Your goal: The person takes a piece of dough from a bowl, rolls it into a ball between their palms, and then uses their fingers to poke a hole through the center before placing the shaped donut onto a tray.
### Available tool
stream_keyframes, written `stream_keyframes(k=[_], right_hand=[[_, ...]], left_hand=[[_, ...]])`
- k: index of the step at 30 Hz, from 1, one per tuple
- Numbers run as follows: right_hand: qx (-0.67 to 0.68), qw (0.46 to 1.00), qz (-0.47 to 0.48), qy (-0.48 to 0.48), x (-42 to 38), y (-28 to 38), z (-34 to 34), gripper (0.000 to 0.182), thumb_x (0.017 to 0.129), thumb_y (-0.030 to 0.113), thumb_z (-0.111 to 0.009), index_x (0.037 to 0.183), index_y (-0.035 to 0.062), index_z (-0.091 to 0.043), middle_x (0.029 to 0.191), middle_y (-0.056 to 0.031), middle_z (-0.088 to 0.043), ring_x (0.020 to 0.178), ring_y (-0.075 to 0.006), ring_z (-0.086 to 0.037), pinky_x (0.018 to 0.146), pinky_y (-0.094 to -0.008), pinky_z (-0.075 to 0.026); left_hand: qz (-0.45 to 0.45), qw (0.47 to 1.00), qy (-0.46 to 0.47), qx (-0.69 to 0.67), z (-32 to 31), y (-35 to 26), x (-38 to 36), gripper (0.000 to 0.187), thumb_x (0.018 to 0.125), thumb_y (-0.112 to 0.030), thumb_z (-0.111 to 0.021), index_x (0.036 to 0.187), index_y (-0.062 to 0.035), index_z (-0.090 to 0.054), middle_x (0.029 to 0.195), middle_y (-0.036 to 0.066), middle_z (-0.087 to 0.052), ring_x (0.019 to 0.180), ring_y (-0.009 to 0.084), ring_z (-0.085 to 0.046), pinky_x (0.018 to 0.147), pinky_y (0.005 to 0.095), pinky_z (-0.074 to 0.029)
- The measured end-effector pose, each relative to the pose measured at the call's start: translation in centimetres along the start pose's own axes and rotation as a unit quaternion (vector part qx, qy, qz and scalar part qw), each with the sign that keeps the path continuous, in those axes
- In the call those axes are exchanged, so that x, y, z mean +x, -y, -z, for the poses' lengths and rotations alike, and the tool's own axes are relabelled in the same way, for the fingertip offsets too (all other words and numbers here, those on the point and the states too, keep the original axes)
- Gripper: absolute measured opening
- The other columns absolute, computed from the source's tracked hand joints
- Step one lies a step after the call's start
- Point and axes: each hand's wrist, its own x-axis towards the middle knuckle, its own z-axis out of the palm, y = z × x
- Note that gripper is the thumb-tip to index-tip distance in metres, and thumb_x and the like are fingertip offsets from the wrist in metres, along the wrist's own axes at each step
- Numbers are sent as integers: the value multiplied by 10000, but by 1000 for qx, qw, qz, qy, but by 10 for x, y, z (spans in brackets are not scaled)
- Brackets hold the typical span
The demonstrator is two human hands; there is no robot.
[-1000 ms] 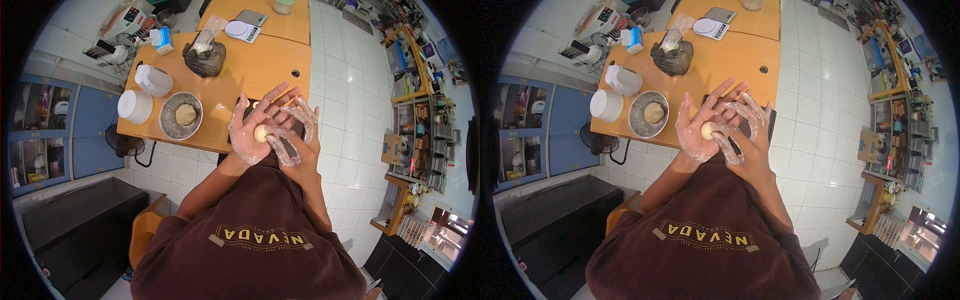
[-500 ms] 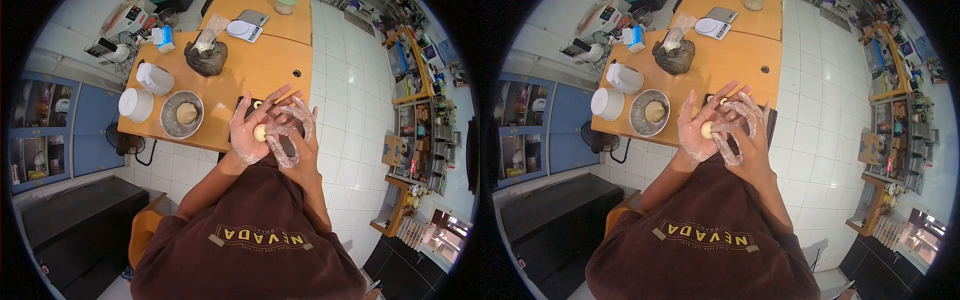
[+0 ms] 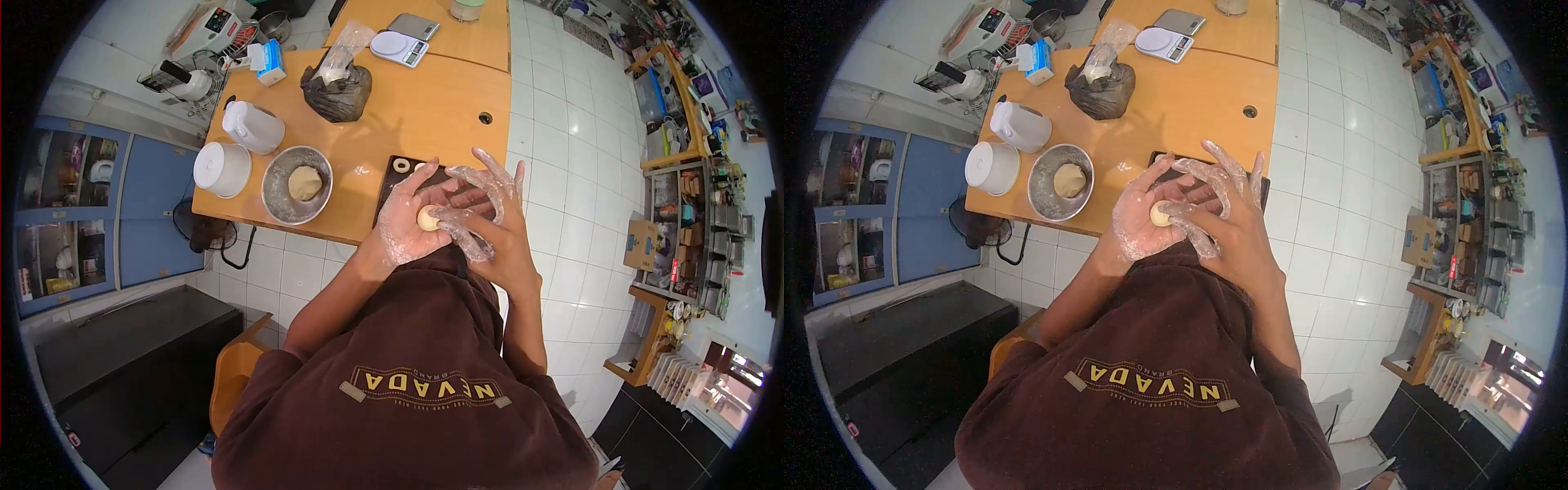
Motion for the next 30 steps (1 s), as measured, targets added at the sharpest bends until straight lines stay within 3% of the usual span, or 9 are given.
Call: stream_keyframes(k=[10,13,16,19,22,25,30], right_hand=[[-11,1000,-13,10,2,-1,-1,209,774,107,-808,956,208,-820,1378,-48,-632,1475,-369,-437,1240,-731,-56],[-7,1000,-18,7,0,-3,-4,187,798,127,-820,971,198,-815,1381,-52,-626,1472,-367,-440,1239,-728,-63],[4,1000,-26,-8,-1,-4,-6,197,807,161,-840,1000,190,-810,1380,-60,-626,1468,-366,-445,1240,-716,-71],[11,998,-40,-46,0,-2,-11,236,801,189,-860,1029,171,-805,1361,-71,-636,1455,-366,-456,1241,-704,-80],[-13,996,-42,-84,-2,0,-15,262,797,199,-869,1046,152,-804,1331,-77,-650,1438,-370,-471,1240,-696,-85],[-20,994,-39,-105,-2,8,-18,256,794,177,-864,1041,144,-806,1305,-76,-661,1427,-372,-480,1235,-697,-85],[-19,992,-44,-120,-5,12,-25,235,791,133,-849,1022,155,-812,1276,-68,-668,1417,-367,-493,1229,-709,-83]], left_hand=[[5,1000,21,5,8,-2,4,567,1082,-486,-496,1338,12,-579,1356,222,-619,1289,370,-602,1078,511,-519],[-13,1000,-16,21,3,0,4,566,1077,-485,-511,1336,14,-575,1362,228,-613,1280,372,-608,1081,516,-516],[-16,999,17,27,0,-1,2,657,1075,-530,-476,1430,22,-524,1403,213,-596,1326,355,-577,1092,498,-510],[-69,990,118,13,4,0,8,778,1077,-607,-369,1547,11,-418,1503,208,-528,1413,337,-500,1139,479,-467],[-219,961,52,158,-19,11,6,839,1073,-654,-261,1611,-14,-332,1591,204,-445,1481,324,-420,1190,465,-403],[-269,946,58,172,-23,14,6,837,1074,-655,-219,1611,-24,-332,1628,213,-394,1499,325,-395,1230,464,-342],[-303,922,45,238,-26,16,6,845,1069,-664,-191,1600,-28,-353,1616,213,-415,1499,327,-400,1231,462,-341]])
